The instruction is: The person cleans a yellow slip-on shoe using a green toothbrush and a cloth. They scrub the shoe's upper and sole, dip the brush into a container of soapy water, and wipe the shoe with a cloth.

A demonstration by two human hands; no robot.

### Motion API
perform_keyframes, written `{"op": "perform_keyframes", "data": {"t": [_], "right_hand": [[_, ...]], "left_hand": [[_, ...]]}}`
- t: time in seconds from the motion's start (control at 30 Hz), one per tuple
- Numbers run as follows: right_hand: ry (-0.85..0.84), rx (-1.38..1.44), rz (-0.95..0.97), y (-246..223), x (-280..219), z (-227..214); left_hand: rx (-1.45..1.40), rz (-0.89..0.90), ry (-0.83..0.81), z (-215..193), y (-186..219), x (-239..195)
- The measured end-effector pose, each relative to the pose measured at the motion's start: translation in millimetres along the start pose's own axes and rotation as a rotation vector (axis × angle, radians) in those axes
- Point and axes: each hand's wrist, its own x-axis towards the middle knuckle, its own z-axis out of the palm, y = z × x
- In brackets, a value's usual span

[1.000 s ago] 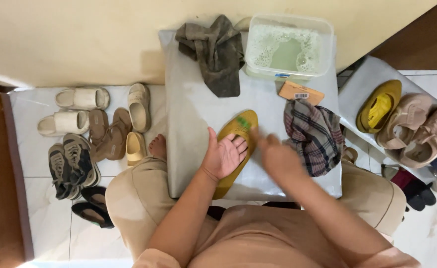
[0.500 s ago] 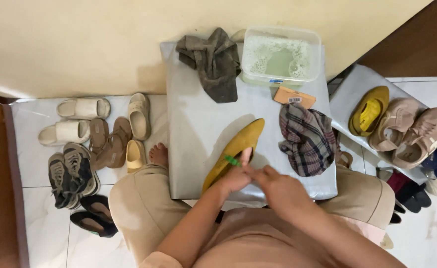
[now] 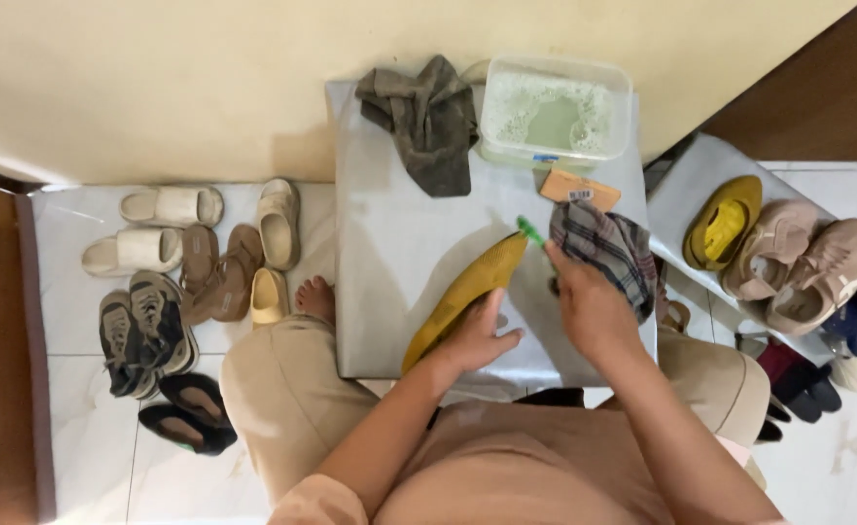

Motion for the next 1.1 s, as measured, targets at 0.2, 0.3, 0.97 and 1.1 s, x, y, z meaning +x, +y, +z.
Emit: {"op": "perform_keyframes", "data": {"t": [0.2, 0.3, 0.97, 1.1], "right_hand": [[-0.141, 0.015, -0.171, -57, -42, -4], [0.120, -0.145, -0.058, -6, -12, 13], [-0.043, -0.286, -0.021, -30, -19, -13], [-0.153, -0.318, -0.029, -83, -33, -47]], "left_hand": [[0.081, -0.019, -0.014, 9, -28, 11], [0.083, 0.029, 0.016, 2, -6, -1], [0.163, 0.003, -0.046, 0, 1, 3], [0.112, -0.065, -0.077, 26, -49, 17]]}}
